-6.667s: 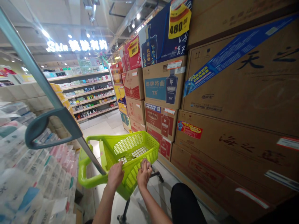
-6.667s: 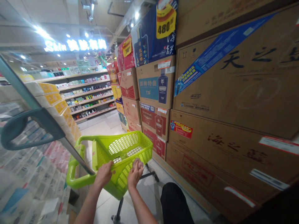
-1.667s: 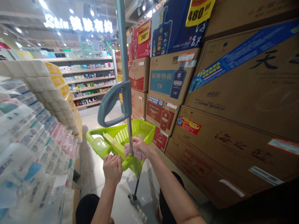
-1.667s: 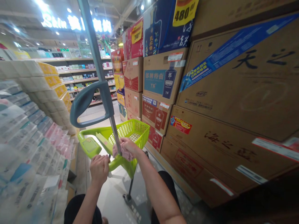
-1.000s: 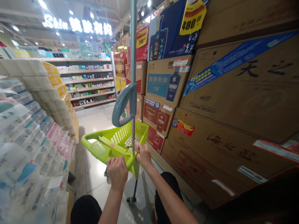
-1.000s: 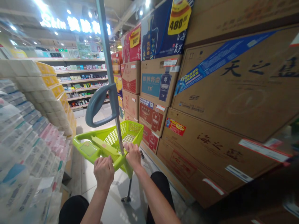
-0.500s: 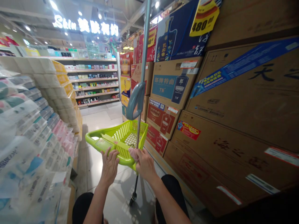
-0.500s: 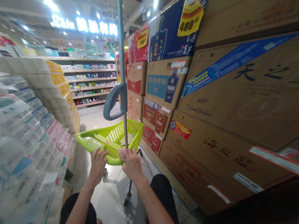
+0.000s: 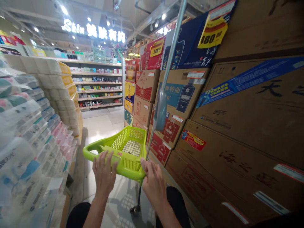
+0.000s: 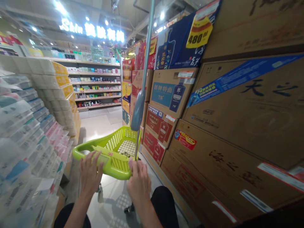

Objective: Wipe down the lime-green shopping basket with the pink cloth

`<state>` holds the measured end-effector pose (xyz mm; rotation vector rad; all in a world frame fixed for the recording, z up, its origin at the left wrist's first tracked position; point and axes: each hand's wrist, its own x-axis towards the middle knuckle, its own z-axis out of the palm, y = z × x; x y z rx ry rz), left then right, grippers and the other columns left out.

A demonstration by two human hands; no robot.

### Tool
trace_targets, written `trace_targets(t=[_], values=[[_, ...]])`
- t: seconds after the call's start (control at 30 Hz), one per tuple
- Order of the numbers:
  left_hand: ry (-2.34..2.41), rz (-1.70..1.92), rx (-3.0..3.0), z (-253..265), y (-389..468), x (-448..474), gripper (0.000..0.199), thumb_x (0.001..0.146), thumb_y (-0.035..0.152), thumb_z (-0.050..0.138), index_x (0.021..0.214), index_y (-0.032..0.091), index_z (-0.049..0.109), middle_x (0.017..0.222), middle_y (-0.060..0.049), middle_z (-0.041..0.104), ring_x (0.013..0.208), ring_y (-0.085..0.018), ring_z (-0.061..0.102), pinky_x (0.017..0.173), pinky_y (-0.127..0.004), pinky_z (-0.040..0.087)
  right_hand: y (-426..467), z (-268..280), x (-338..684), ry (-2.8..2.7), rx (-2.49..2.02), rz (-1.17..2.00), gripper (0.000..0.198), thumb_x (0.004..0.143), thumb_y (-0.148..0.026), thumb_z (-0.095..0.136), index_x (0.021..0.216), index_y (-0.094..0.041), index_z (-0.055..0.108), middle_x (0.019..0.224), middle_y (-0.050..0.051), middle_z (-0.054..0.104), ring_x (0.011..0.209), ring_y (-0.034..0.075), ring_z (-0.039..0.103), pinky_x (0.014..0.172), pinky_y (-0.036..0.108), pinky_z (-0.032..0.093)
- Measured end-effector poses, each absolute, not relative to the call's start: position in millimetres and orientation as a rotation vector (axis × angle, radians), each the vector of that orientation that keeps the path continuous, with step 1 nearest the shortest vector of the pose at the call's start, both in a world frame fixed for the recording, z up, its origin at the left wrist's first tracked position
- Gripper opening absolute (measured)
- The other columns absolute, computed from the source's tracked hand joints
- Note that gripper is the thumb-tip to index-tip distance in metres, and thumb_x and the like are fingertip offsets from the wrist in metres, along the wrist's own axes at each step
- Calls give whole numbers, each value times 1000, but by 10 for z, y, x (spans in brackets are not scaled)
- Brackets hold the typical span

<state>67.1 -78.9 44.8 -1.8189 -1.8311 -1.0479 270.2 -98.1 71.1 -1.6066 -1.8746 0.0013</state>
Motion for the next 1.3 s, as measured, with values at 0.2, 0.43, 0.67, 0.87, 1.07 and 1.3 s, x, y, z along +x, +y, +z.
trace_targets(t=[0.2, 0.43, 0.67, 0.87, 1.07, 1.3], values=[[-2009, -959, -1741, 508, -614, 407, 41, 96, 43, 38, 119, 19, 63, 123, -12, 62, 119, -28, 51, 109, -48, 30, -1037, 534, 2720, -1814, -1363, -51, 62, 68, 0, 41, 125, -20, 55, 128, 10, 53, 119, 28, 47, 100, 46, 43], [-2022, -985, -1568, 508, -730, 786, 38, 97, 37, 36, 110, 18, 67, 116, -13, 63, 109, -28, 51, 100, -48, 35, -1117, 583, 2597, -1842, -1373, -38, 66, 70, 2, 42, 130, -22, 55, 123, 8, 60, 115, 28, 47, 99, 47, 41], [-1987, -978, -1709, 466, -866, 735, 37, 97, 33, 38, 125, 20, 59, 123, -11, 63, 113, -26, 54, 95, -43, 35, -1219, 654, 2377, -1976, -1355, -84, 67, 72, -5, 51, 135, -27, 52, 129, 6, 59, 107, 31, 52, 90, 51, 46], [-1972, -1052, -1791, 333, -899, 446, 32, 97, 25, 34, 106, 23, 64, 105, -4, 68, 116, -23, 52, 107, -48, 22, -1061, 550, 2659, -1978, -1315, -208, 69, 77, -3, 43, 143, -25, 44, 141, 6, 52, 129, 31, 44, 105, 54, 40], [-1940, -1075, -1930, 291, -950, 669, 36, 96, 21, 29, 105, 22, 63, 100, -5, 64, 111, -23, 50, 110, -47, 21, -903, 546, 1840, -1961, -1220, -177, 58, 83, -3, 43, 141, -12, 46, 148, 15, 43, 142, 30, 29, 113, 53, 33], [-1913, -1076, -1921, 335, -978, 642, 37, 95, 18, 28, 102, 24, 63, 98, -3, 65, 110, -21, 52, 114, -48, 17, -834, 721, 2333, -2043, -1202, -68, 50, 87, -4, 41, 131, -22, 56, 139, 7, 54, 135, 23, 42, 113, 47, 36]])
